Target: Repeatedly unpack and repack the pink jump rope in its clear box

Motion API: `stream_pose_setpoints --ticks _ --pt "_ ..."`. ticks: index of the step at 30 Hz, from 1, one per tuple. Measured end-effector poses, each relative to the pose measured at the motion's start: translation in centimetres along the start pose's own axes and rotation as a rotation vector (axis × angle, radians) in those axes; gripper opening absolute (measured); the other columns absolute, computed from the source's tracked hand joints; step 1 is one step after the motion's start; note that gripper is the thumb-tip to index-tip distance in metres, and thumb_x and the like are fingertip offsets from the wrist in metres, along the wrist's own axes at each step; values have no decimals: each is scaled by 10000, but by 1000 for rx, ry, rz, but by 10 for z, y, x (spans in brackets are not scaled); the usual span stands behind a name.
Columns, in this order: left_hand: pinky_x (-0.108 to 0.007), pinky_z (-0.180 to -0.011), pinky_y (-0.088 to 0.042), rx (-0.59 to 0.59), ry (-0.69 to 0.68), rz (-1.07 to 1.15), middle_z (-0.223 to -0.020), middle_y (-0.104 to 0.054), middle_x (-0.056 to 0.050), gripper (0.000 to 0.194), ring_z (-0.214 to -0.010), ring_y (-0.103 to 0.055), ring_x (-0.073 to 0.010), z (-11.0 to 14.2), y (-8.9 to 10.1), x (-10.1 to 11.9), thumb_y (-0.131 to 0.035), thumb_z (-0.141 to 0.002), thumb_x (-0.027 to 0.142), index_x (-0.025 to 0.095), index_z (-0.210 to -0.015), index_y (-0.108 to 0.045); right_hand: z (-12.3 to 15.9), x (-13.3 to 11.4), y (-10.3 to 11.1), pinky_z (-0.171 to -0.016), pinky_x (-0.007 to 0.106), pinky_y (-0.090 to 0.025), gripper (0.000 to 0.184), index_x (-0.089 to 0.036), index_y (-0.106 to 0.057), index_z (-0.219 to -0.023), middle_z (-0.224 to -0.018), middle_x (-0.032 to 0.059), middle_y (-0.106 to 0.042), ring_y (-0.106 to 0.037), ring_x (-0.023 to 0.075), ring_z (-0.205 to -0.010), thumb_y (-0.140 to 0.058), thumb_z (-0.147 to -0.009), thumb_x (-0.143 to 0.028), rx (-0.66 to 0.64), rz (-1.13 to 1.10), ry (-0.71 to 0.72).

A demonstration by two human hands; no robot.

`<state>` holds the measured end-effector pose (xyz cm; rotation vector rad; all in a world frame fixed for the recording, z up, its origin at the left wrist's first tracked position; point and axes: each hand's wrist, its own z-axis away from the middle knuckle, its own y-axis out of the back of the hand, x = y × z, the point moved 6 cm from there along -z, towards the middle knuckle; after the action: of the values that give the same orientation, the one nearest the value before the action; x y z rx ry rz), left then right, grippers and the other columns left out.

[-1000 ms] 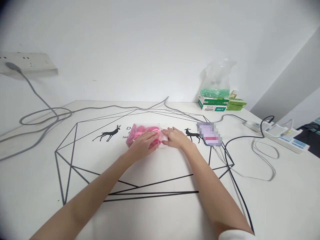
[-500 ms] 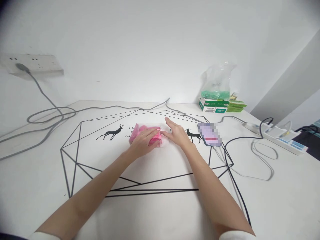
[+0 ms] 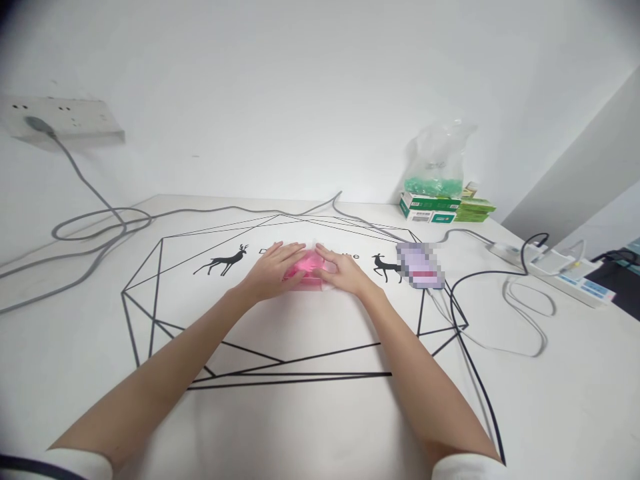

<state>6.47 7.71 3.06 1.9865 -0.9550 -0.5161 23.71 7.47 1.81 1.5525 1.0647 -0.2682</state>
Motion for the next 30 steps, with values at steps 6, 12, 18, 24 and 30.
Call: stream_pose_setpoints --ticks 6,12,18,24,30 --pt "-526 -1137 -347 -2 1 81 -1418 -566 -136 489 -1305 -535 -286 -1 -5 6 -473 -987 454 191 -1397 -519 6 6 -1 -1190 426 -319 614 -212 -479 -1465 -1555 61 -385 -384 272 -1434 -599 -891 -395 -39 -12 18" --pt "-541 -1131 -353 9 -15 137 -1382 -602 -119 480 -1352 -496 -305 -3 -3 1 -445 -998 493 175 -1328 -585 9 18 9 -1183 441 -344 529 -206 -578 -1387 -1449 52 -530 -465 280 -1383 -589 -907 -429 -88 53 -21" --pt "-513 -1142 -355 -1 -35 143 -1421 -572 -97 459 -1372 -478 -277 -2 -8 -1 -480 -993 414 200 -1396 -526 4 21 7 -1228 514 -237 362 -227 -703 -1218 -1379 58 -606 -534 265 -1330 -467 -973 -352 26 276 -36" --pt "-477 -1102 -404 48 -88 126 -1389 -600 -101 424 -1318 -533 -266 1 -9 -2 -475 -997 353 173 -1376 -537 -1 14 3 -1229 567 -147 330 -243 -743 -1008 -1266 41 -699 -642 238 -1199 -434 -978 -357 -17 280 -35" --pt "-466 -1087 -414 56 -59 105 -1356 -626 -96 386 -1273 -567 -263 0 -8 -3 -479 -989 357 194 -1322 -585 2 11 15 -1186 603 -195 270 -243 -743 -877 -1144 29 -731 -667 242 -1068 -488 -913 -324 -97 284 -29"
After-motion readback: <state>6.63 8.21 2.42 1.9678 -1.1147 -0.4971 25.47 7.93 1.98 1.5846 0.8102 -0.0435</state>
